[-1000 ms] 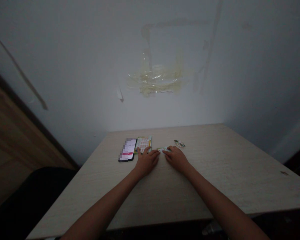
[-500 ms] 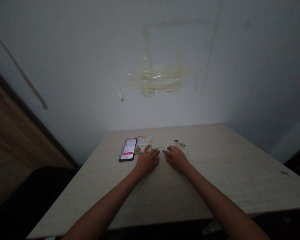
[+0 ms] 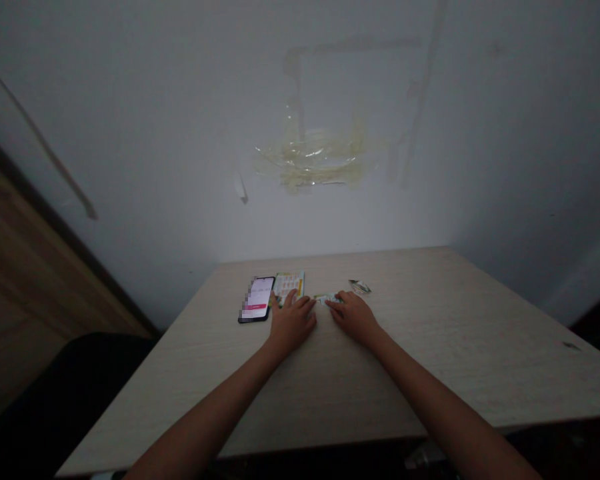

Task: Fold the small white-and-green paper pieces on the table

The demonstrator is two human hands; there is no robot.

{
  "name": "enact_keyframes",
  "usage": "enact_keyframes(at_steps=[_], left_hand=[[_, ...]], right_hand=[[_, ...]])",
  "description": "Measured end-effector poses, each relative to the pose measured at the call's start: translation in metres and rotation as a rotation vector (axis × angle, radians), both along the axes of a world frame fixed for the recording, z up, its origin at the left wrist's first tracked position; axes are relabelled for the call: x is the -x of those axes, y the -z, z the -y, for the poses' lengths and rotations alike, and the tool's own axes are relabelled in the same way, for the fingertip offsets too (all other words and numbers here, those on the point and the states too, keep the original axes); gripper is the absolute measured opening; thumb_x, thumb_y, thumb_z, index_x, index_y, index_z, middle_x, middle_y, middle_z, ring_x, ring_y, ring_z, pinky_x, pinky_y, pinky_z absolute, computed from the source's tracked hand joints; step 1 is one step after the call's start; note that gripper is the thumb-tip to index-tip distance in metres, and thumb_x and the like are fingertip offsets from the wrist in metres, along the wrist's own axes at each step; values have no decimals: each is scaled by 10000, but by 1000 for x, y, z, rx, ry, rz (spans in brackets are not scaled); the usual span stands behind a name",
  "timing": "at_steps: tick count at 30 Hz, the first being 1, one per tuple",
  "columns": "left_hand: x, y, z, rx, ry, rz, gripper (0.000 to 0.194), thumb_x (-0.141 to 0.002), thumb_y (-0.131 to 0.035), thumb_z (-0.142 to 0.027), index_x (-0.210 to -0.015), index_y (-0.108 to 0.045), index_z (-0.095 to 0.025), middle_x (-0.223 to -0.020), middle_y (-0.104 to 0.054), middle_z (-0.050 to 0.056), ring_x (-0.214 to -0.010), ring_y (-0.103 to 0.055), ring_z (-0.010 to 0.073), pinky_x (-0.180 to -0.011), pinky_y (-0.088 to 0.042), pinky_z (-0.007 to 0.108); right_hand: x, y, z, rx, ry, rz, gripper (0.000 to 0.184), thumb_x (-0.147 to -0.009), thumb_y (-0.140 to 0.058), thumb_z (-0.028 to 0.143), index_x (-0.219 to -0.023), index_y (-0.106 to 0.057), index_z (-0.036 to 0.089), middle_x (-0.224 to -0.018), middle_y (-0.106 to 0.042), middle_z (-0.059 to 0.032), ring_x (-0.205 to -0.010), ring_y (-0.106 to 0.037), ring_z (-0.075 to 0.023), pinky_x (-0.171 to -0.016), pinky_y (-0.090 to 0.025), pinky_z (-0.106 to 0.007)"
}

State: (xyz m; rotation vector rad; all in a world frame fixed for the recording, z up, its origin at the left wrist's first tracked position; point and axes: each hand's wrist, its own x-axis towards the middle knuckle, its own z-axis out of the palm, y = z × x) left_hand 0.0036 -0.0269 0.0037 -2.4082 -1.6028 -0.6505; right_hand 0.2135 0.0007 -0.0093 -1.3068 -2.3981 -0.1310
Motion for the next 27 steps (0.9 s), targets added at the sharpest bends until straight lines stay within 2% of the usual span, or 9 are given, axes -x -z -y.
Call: enact_keyframes(at_steps=[7,15,22,27], left_hand=[[0,2,-3,-14,36,-6,309,-910,-520,-339,-1206,-602,-309,-1266,-645,20,-1319,-419,313,-1075,32,789],[2,4,-3,13,124,-9,277,-937,-496,-335,-1184,-622,-353,-1224,-674,-4,-1303,-436,289,-1080,74,769],[2,5,-4,73,82,-3,322,-940,-491,-378,-1249,-581,-387,-1294,-642,-9,-1320,-414,313,-1045,31,812],[-1,2,-2,52,65,3,322,-944,-481,-379,-1251,-580,-378,-1298,-641,-12,-1317,-417,307,-1048,63,804]], right_hand=[[1,0,0,12,-6,-2,346,-949,-486,288,-1262,-635,291,-1100,-617,-97,-996,-560,-216,-902,-451,-351],[1,1,0,0,-10,-12,360,-939,-502,272,-1277,-625,302,-1076,-622,-99,-982,-561,-219,-899,-451,-358],[0,2,-3,-6,-38,-34,359,-937,-505,282,-1275,-624,313,-1079,-618,-101,-985,-554,-220,-889,-449,-364],[0,3,-3,-13,-33,-31,355,-935,-505,280,-1264,-635,308,-1062,-620,-104,-971,-554,-224,-882,-453,-368]])
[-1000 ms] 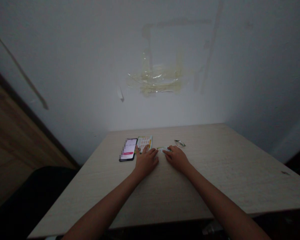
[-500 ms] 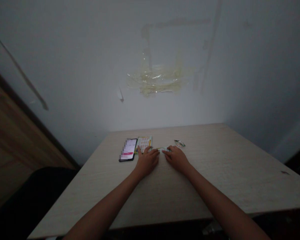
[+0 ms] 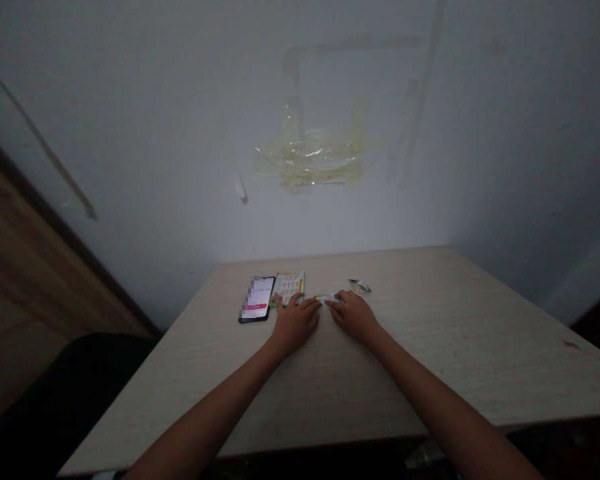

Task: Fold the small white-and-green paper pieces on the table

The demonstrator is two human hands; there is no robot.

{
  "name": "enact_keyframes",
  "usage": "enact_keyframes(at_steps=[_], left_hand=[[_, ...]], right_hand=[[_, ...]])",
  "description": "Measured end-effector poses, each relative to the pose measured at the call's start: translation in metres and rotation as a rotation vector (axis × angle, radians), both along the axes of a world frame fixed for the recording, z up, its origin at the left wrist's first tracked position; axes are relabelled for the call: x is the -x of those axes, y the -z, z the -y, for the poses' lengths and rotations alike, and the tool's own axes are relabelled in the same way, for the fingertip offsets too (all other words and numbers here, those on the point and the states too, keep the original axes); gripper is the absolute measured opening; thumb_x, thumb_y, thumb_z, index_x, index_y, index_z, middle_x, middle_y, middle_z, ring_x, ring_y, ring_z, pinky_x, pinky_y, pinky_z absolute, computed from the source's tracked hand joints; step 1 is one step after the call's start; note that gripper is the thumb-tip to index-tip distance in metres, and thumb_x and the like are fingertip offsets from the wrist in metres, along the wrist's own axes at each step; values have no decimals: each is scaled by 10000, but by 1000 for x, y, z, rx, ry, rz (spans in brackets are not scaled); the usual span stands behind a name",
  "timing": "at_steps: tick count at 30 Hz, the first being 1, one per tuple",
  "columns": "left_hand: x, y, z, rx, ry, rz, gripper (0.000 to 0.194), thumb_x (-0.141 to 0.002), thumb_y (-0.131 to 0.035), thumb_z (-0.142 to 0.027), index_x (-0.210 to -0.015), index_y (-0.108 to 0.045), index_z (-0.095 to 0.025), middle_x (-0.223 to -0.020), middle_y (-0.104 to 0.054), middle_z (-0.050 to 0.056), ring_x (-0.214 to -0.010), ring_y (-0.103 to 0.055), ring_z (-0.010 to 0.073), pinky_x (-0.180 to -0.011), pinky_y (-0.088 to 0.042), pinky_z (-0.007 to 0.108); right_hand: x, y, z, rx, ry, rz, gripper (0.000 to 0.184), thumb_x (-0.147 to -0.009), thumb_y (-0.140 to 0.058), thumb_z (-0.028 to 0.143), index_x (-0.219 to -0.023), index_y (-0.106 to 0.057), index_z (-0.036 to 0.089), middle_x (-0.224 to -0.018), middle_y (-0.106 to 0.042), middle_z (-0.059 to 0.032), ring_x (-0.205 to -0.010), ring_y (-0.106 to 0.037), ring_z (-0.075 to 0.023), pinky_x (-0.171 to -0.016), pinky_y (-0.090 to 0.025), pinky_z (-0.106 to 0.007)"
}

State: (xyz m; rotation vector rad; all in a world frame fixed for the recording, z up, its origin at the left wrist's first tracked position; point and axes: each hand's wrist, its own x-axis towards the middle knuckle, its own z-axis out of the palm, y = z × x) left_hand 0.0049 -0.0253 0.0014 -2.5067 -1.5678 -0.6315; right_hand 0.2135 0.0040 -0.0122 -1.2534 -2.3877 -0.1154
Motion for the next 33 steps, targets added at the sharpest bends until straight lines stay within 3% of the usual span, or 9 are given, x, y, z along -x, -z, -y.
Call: enact_keyframes(at_steps=[21,33], left_hand=[[0,-1,2,-46,-83,-7,328,-935,-469,-375,-1241,-584,-345,-1221,-664,31,-1320,-417,324,-1072,35,777],[1,0,-1,-38,-117,10,301,-945,-465,-369,-1206,-606,-317,-1283,-624,46,-1314,-404,307,-1080,14,770]], right_hand=[[0,-2,1,18,15,17,350,-945,-484,292,-1260,-635,301,-1093,-607,-95,-982,-540,-210,-888,-438,-347],[-1,1,1,20,-10,-44,347,-944,-486,269,-1257,-636,279,-1126,-603,-103,-1024,-540,-222,-936,-443,-387]])
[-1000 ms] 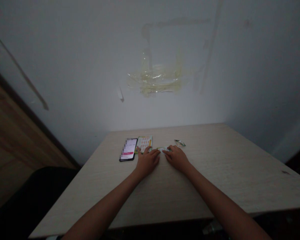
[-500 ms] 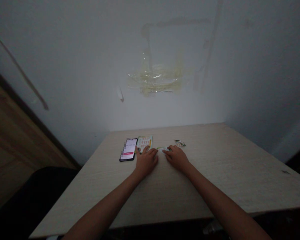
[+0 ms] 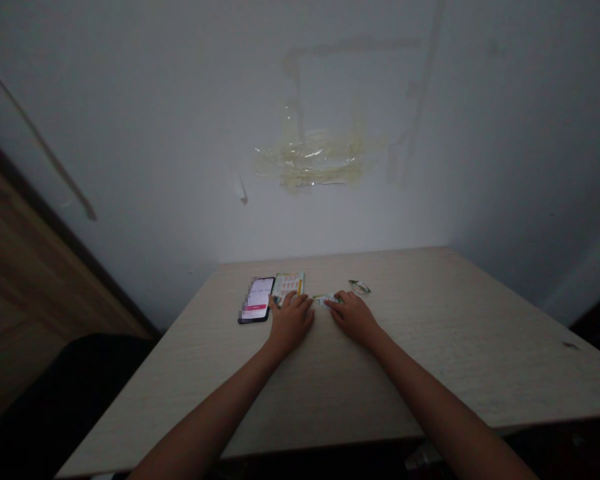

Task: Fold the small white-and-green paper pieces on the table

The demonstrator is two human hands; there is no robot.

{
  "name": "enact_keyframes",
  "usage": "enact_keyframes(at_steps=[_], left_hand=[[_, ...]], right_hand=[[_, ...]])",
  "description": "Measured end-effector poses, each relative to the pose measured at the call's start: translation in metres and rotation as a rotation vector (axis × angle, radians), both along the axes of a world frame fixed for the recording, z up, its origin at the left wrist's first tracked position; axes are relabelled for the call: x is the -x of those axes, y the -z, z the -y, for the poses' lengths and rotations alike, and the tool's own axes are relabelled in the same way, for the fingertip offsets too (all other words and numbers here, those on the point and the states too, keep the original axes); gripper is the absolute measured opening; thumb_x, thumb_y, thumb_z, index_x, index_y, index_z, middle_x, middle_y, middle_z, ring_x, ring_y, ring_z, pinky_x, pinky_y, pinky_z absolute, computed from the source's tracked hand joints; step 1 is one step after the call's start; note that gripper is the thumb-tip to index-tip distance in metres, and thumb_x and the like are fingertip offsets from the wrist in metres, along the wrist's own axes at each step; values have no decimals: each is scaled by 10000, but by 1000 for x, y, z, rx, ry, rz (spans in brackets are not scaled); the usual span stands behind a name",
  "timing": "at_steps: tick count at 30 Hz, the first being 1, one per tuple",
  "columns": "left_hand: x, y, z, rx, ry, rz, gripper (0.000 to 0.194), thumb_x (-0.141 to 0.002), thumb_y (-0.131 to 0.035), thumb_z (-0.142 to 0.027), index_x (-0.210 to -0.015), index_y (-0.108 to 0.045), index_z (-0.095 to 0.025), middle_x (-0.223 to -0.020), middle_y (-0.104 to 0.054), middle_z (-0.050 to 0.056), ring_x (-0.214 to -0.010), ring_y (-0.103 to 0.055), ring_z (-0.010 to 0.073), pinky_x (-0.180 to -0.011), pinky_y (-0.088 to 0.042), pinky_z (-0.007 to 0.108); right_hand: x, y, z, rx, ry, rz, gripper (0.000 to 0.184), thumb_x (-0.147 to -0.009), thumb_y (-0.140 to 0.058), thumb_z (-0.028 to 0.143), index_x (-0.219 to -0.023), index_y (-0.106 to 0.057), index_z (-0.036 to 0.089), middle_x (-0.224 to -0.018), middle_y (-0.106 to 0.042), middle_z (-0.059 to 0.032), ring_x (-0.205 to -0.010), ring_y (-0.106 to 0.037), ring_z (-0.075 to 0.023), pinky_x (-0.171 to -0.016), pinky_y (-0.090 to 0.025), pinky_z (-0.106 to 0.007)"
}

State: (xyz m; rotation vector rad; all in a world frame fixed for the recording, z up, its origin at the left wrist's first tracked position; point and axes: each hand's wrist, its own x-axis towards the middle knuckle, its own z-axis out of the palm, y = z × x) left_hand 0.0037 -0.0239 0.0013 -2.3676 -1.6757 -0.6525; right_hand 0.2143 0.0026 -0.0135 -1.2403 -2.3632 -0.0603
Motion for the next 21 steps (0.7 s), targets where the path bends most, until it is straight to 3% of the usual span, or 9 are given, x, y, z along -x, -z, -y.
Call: enact_keyframes(at_steps=[7,11,21], left_hand=[[2,3,-2,67,162,-3,318,-957,-459,-378,-1253,-575,-358,-1284,-637,13,-1307,-430,272,-1095,-5,756],[2,5,-3,65,136,9,295,-959,-463,-384,-1219,-600,-354,-1260,-654,10,-1310,-429,274,-1081,27,767],[1,3,-3,28,64,5,254,-942,-488,-379,-1145,-631,-329,-1200,-671,22,-1290,-424,301,-1078,2,774]], right_hand=[[0,1,-1,17,-18,-28,380,-928,-491,236,-1290,-607,245,-1202,-597,-121,-1092,-541,-238,-980,-442,-424],[-2,4,-3,46,-41,-122,413,-898,-515,218,-1302,-576,157,-1259,-586,-148,-1159,-537,-243,-1031,-431,-424],[-6,7,-7,75,17,-294,297,-879,-472,135,-1084,-686,156,-1239,-592,-147,-1146,-569,-231,-1042,-442,-434]])
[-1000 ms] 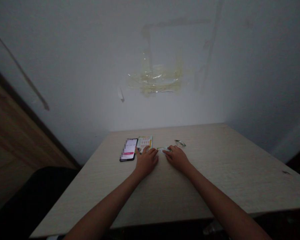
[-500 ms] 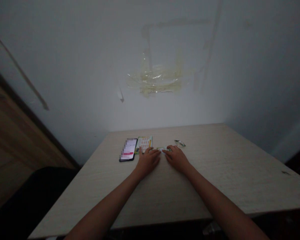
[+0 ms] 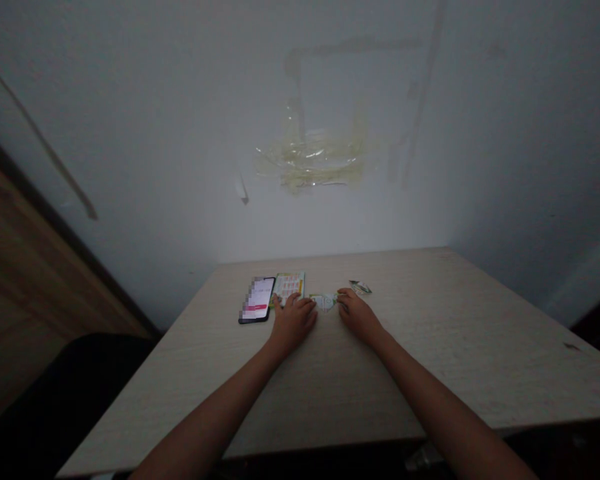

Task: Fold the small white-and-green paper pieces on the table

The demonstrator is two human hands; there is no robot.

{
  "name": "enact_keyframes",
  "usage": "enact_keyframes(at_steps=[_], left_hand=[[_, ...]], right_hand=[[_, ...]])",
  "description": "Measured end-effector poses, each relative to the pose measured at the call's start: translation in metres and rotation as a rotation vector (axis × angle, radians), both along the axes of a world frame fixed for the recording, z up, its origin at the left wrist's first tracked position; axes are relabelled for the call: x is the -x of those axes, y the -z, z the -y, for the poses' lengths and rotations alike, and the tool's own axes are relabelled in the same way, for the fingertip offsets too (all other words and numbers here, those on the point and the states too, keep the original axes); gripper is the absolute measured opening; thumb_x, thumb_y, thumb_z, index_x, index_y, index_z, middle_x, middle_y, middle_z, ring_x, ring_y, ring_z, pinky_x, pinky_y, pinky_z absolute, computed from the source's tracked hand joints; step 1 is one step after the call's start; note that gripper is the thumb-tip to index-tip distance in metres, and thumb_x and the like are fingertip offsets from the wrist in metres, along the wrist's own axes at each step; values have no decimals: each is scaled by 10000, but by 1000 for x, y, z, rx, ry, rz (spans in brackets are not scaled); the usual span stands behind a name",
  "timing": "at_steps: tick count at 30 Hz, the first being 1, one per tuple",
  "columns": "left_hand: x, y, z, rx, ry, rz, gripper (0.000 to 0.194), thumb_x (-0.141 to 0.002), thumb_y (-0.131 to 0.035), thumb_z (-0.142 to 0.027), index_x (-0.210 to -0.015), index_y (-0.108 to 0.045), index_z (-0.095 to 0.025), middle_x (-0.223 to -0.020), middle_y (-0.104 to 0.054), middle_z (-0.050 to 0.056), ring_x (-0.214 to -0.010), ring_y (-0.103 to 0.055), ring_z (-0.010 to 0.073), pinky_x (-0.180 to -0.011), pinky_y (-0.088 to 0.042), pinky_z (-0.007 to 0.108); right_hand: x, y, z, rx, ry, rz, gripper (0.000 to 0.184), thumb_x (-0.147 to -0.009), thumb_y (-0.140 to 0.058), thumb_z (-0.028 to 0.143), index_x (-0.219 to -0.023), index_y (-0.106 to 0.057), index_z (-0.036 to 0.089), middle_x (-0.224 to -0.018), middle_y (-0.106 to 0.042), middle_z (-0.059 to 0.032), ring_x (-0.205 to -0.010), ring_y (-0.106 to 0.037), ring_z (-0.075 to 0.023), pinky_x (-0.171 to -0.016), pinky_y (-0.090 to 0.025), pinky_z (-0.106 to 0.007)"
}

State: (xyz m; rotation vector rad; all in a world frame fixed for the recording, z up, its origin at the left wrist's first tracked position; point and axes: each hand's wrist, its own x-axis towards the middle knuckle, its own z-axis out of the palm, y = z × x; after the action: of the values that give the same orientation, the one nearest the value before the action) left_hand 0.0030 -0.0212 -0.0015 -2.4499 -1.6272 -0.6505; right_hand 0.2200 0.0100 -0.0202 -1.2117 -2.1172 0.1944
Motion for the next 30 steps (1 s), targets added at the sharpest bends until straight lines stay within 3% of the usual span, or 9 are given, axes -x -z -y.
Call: enact_keyframes(at_steps=[10,21,30], left_hand=[[3,3,-3,29,32,19,282,-946,-474,-409,-1179,-596,-307,-1257,-646,24,-1302,-422,291,-1065,-24,793],[0,4,-2,55,-40,-2,360,-915,-496,-483,-1228,-582,-327,-1342,-601,43,-1354,-374,332,-1079,-38,773],[2,7,-5,63,-17,19,371,-915,-483,-499,-1215,-567,-297,-1304,-628,46,-1368,-362,328,-1056,-47,798]], right_hand=[[0,-10,5,-11,-39,80,313,-858,-493,104,-1082,-709,134,-1074,-665,-136,-1049,-579,-232,-1001,-449,-420],[0,-13,7,12,-160,8,280,-821,-526,90,-980,-733,191,-1008,-698,-93,-977,-618,-209,-931,-485,-393],[-1,-4,4,-60,-216,4,312,-801,-536,69,-1024,-710,199,-1096,-698,-86,-1142,-555,-231,-1034,-428,-469]])
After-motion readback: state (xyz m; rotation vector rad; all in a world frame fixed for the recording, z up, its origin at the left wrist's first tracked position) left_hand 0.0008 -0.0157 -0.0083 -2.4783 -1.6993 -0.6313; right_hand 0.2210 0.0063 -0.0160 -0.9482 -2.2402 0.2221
